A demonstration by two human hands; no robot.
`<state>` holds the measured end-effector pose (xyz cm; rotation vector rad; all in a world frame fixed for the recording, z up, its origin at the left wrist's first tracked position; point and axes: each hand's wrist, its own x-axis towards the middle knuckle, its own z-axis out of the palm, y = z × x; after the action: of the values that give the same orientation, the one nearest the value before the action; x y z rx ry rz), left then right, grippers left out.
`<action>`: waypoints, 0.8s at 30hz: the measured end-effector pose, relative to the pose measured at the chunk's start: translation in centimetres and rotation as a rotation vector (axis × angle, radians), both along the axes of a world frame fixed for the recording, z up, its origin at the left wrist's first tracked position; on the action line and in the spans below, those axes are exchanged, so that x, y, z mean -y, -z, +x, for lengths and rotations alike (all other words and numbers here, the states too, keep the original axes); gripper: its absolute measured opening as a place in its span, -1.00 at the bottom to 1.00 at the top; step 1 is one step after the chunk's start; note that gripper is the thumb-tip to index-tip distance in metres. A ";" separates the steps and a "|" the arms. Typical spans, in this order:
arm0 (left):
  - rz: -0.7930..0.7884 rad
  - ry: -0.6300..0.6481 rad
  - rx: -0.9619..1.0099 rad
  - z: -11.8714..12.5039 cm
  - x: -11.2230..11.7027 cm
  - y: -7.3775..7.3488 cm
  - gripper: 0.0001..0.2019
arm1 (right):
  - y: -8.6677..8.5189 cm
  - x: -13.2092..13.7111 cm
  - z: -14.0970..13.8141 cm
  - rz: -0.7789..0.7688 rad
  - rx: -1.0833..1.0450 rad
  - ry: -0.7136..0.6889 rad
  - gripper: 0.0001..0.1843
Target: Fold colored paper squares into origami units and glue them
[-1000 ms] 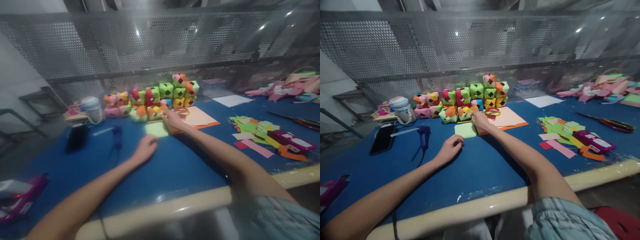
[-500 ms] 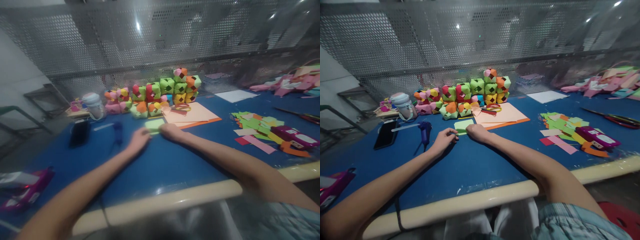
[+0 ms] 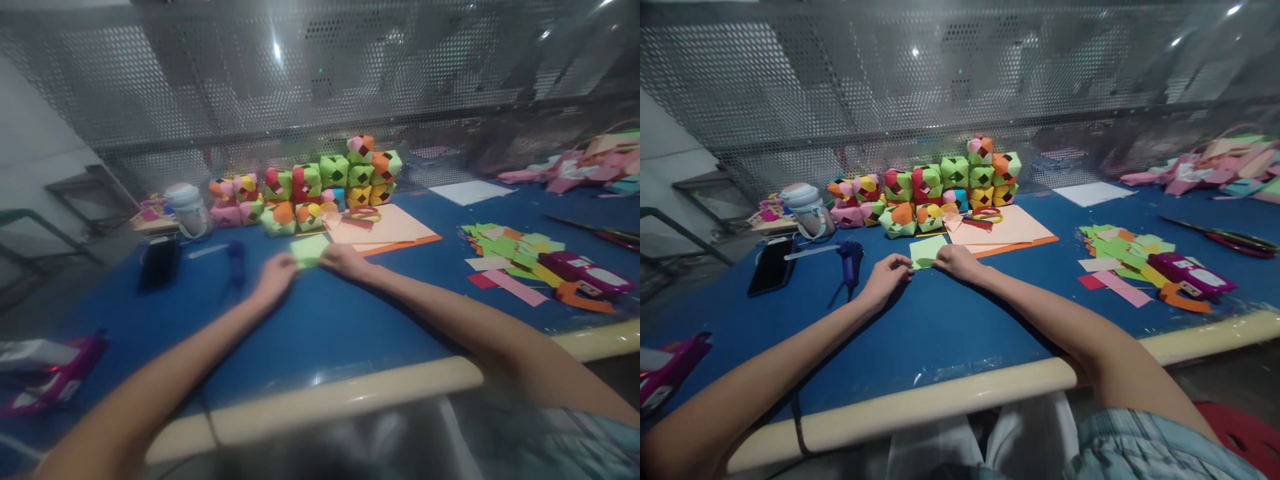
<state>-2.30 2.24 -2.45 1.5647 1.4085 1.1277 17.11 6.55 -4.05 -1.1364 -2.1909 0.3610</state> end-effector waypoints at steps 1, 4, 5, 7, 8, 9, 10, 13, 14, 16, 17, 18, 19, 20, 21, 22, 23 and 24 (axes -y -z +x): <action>0.026 -0.001 -0.025 0.1 0.1 -0.1 -0.87 | 0.0 0.1 0.0 -0.009 -0.014 -0.013 -0.79; 0.089 0.004 -0.085 0.2 0.4 -0.3 -0.85 | -0.5 0.4 0.2 -0.038 -0.088 -0.010 -0.76; 0.102 0.004 -0.099 0.1 0.4 -0.3 -0.84 | -0.9 0.6 0.3 -0.045 -0.121 0.003 -0.76; 0.126 -0.014 -0.124 0.1 0.6 -0.5 -0.82 | -1.9 1.0 0.7 -0.058 -0.189 0.036 -0.74; 0.138 -0.036 -0.130 0.0 0.6 -0.6 -0.80 | -2.4 1.2 0.9 -0.065 -0.219 0.053 -0.72; 0.150 -0.063 -0.125 0.0 0.7 -0.7 -0.77 | -2.9 1.6 1.1 -0.071 -0.243 0.068 -0.71; 0.158 -0.086 -0.103 0.0 0.7 -0.8 -0.73 | -3.5 1.9 1.2 -0.084 -0.268 0.080 -0.70; 0.121 -0.077 0.064 -0.1 0.6 -1.5 -0.63 | -4.9 3.3 1.5 -0.229 -0.416 0.097 -0.73; 0.092 -0.043 0.128 -0.1 0.6 -1.7 -0.62 | -5.2 3.7 1.5 -0.305 -0.476 0.096 -0.75; 0.030 0.040 0.211 -0.1 0.7 -2.0 -0.63 | -5.7 4.6 1.4 -0.437 -0.556 0.096 -0.78; 0.006 0.073 0.222 -0.1 0.7 -2.1 -0.65 | -5.9 5.0 1.3 -0.480 -0.565 0.104 -0.79; -0.011 0.094 0.216 -0.1 0.8 -2.0 -0.67 | -5.9 5.4 1.3 -0.511 -0.565 0.117 -0.80; -0.025 0.102 0.200 -0.1 1.0 -1.9 -0.70 | -5.9 5.7 1.2 -0.537 -0.563 0.130 -0.80; -0.037 0.097 0.181 -0.1 1.2 -1.7 -0.72 | -5.9 6.0 1.2 -0.561 -0.560 0.138 -0.80; -0.047 0.087 0.163 0.0 1.4 -1.4 -0.74 | -5.7 6.2 1.2 -0.581 -0.557 0.139 -0.81; -0.054 0.074 0.146 0.0 1.6 -1.1 -0.76 | -5.5 6.3 1.2 -0.595 -0.551 0.131 -0.82; -0.058 0.062 0.127 0.0 1.8 -0.8 -0.77 | -5.2 6.4 1.2 -0.602 -0.544 0.116 -0.83; -0.058 0.056 0.100 0.0 2.0 -0.5 -0.78 | -4.9 6.5 1.3 -0.602 -0.533 0.101 -0.83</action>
<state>-2.27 0.25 -1.93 1.4783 1.3121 1.1067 18.40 0.06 0.86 -1.2602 -1.5811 1.1864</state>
